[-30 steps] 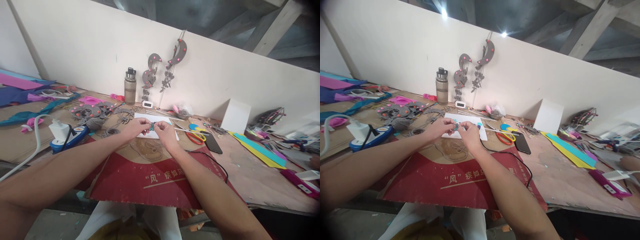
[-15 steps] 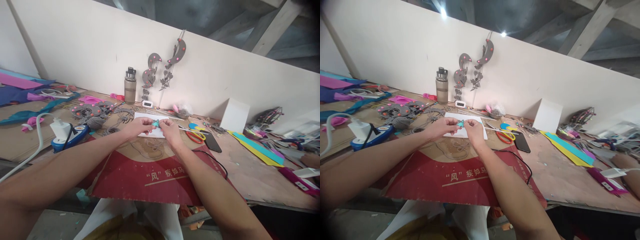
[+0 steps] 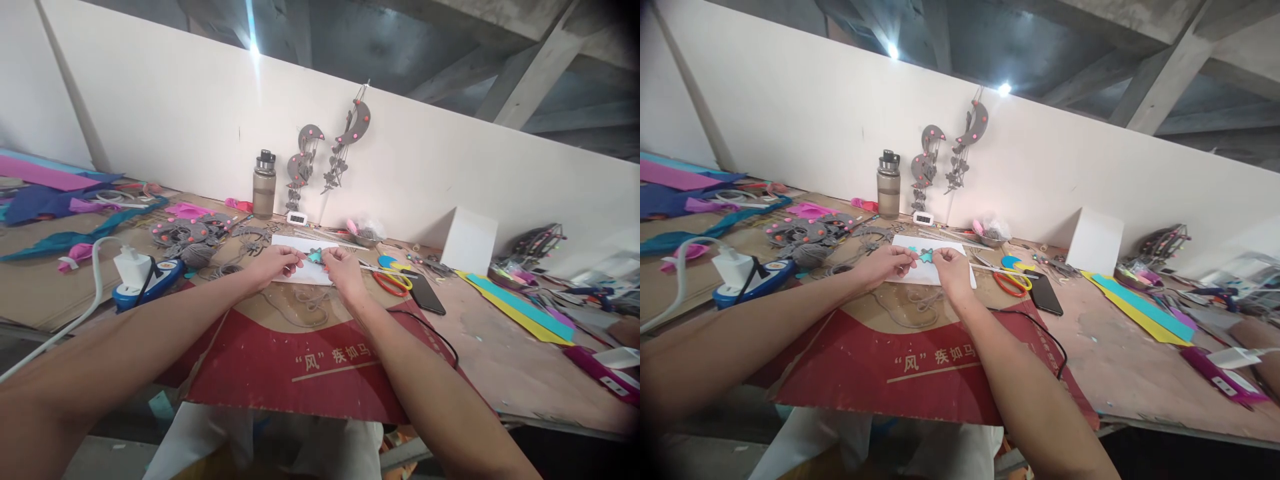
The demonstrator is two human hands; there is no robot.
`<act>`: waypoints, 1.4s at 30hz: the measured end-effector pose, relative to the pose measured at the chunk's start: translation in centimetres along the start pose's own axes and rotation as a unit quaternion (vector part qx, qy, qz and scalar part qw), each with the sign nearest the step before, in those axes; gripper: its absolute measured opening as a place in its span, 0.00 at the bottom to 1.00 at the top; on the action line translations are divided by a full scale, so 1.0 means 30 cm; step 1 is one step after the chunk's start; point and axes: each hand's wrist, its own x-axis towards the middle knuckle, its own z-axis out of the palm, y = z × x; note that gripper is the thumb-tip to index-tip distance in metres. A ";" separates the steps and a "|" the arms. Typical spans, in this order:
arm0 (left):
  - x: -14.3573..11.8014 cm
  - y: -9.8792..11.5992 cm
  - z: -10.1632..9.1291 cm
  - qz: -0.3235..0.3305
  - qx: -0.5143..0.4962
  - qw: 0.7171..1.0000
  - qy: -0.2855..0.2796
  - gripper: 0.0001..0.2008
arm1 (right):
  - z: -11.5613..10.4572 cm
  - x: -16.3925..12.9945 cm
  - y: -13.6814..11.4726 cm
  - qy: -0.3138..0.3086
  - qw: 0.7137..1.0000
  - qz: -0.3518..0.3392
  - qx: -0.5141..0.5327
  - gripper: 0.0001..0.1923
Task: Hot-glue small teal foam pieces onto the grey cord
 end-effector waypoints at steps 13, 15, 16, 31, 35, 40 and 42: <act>-0.016 0.025 0.011 0.098 0.024 0.994 0.048 0.10 | 0.005 -0.009 -0.007 -0.011 0.999 -0.022 -0.033 0.13; -0.016 0.025 0.009 0.099 0.010 0.993 0.060 0.13 | 0.006 -0.010 -0.007 -0.014 0.999 -0.021 -0.033 0.13; -0.016 0.026 0.009 0.099 0.010 0.993 0.068 0.15 | 0.007 -0.011 -0.006 -0.015 0.999 -0.020 -0.036 0.13; -0.032 0.040 0.035 0.074 0.132 0.988 0.007 0.12 | 0.014 -0.024 -0.007 -0.012 0.997 -0.039 -0.072 0.13; -0.036 0.045 0.037 0.093 0.140 0.986 0.009 0.11 | 0.016 -0.031 -0.009 -0.015 0.994 -0.065 -0.085 0.13; -0.038 0.045 0.038 0.106 0.141 0.984 0.007 0.10 | 0.021 -0.042 -0.013 -0.018 0.991 -0.081 -0.102 0.11; -0.038 0.044 0.038 0.110 0.145 0.983 0.011 0.08 | 0.024 -0.045 -0.013 -0.019 0.991 -0.083 -0.102 0.11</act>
